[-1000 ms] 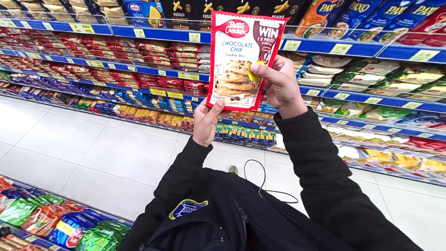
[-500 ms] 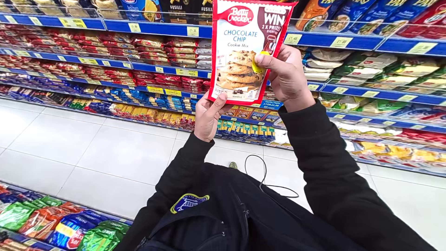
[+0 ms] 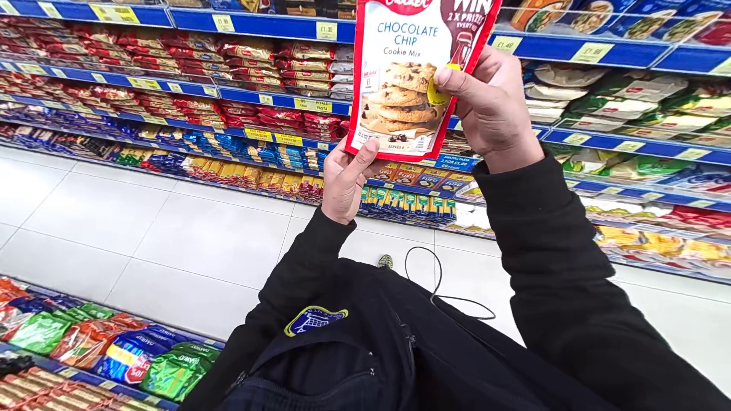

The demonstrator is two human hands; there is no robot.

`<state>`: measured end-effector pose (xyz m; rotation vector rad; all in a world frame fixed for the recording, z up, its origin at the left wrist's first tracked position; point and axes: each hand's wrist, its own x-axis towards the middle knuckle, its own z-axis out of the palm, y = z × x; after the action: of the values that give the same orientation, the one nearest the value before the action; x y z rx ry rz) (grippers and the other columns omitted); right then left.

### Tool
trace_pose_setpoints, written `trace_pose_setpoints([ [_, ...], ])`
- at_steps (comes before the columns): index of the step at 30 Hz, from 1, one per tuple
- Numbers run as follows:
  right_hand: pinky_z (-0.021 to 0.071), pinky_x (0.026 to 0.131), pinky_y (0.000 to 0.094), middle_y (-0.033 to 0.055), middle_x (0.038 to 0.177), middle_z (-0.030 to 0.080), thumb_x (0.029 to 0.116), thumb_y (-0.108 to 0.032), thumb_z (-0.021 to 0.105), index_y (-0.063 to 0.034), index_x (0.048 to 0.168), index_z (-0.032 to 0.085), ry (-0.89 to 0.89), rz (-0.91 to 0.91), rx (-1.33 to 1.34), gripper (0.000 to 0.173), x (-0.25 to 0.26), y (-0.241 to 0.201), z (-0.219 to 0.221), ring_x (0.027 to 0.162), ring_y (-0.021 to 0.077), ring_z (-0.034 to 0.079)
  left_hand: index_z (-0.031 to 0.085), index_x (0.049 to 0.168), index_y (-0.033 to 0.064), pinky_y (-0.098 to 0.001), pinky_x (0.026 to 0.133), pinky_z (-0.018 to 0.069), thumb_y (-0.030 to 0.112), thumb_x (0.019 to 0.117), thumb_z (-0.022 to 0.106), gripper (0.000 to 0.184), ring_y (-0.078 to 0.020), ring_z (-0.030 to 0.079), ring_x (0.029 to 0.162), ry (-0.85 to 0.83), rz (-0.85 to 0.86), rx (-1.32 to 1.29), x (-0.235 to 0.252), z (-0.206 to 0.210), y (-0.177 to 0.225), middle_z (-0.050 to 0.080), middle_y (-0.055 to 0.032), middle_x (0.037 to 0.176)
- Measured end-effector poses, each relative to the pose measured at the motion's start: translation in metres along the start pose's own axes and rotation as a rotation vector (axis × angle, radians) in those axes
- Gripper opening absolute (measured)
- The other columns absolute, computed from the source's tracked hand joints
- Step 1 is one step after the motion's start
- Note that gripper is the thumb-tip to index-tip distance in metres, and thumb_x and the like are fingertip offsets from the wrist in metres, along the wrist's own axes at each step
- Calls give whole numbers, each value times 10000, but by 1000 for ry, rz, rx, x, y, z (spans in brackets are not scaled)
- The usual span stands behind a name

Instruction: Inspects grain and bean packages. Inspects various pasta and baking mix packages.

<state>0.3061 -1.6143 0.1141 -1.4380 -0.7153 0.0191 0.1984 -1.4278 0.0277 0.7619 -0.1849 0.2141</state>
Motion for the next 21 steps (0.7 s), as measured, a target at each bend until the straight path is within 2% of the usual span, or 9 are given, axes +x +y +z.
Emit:
trace_pose_setpoints([
  [2,614,908,335,46,1104,733,964,-207,692,-39,1256,601,-6,-11,-28,349,-2,1,0,1007,152,722,554,1352,-1,-460,951,594,109,990,653,391,-303,712,1063,1,-11,8,-1,0,1,677,-197,1224],
  [5,622,887,321,19,1071,740,959,-232,699,-53,1230,613,5,-14,-76,336,-5,0,-2,984,133,727,550,1367,0,-448,951,594,94,1005,629,382,-296,713,1066,18,-38,14,-1,-1,2,676,-195,1229],
  [10,621,912,330,19,1089,742,882,-169,773,-53,1236,609,-53,15,-80,407,-9,-8,-18,1004,139,725,583,1311,-3,-453,948,593,96,966,684,373,-278,717,1042,-25,-24,68,2,-4,-6,697,-173,1178],
  [12,637,872,327,18,1072,750,830,-123,804,-62,1221,625,-46,58,-89,434,-17,-16,-24,969,138,736,565,1298,-32,-433,926,602,84,962,674,372,-254,721,1007,-38,-30,121,4,-3,-10,703,-163,1139],
  [15,645,758,313,26,1023,756,796,-111,825,-76,1211,651,2,37,-134,451,-22,-29,-34,881,138,739,489,1362,-80,-429,922,605,99,941,703,505,-245,717,1020,-97,-26,192,18,4,-11,697,-159,1163],
  [16,644,753,321,33,1017,758,791,-113,833,-78,1205,656,24,28,-127,451,-21,-30,-38,876,145,739,484,1378,-69,-430,937,601,115,931,732,543,-248,712,1045,-128,-35,192,23,6,-11,693,-156,1190],
  [17,647,791,352,54,1022,759,791,-84,837,-61,1194,662,41,15,-109,440,-20,-31,-43,896,169,743,482,1396,-59,-433,954,598,113,922,749,571,-255,709,1066,-159,-44,173,29,9,-12,688,-160,1216],
  [19,642,824,353,53,1018,763,795,-93,846,-62,1184,670,79,-14,-105,429,-14,-36,-55,909,171,745,471,1415,-47,-434,966,590,94,919,749,586,-267,703,1085,-212,-57,129,44,19,-16,673,-177,1247],
  [21,644,834,345,54,1018,765,799,-80,852,-59,1172,678,100,-84,-130,412,-6,-45,-69,914,168,748,392,1503,-35,-450,1003,573,69,933,727,670,-302,676,1148,-262,-51,122,63,32,-20,623,-209,1329],
])
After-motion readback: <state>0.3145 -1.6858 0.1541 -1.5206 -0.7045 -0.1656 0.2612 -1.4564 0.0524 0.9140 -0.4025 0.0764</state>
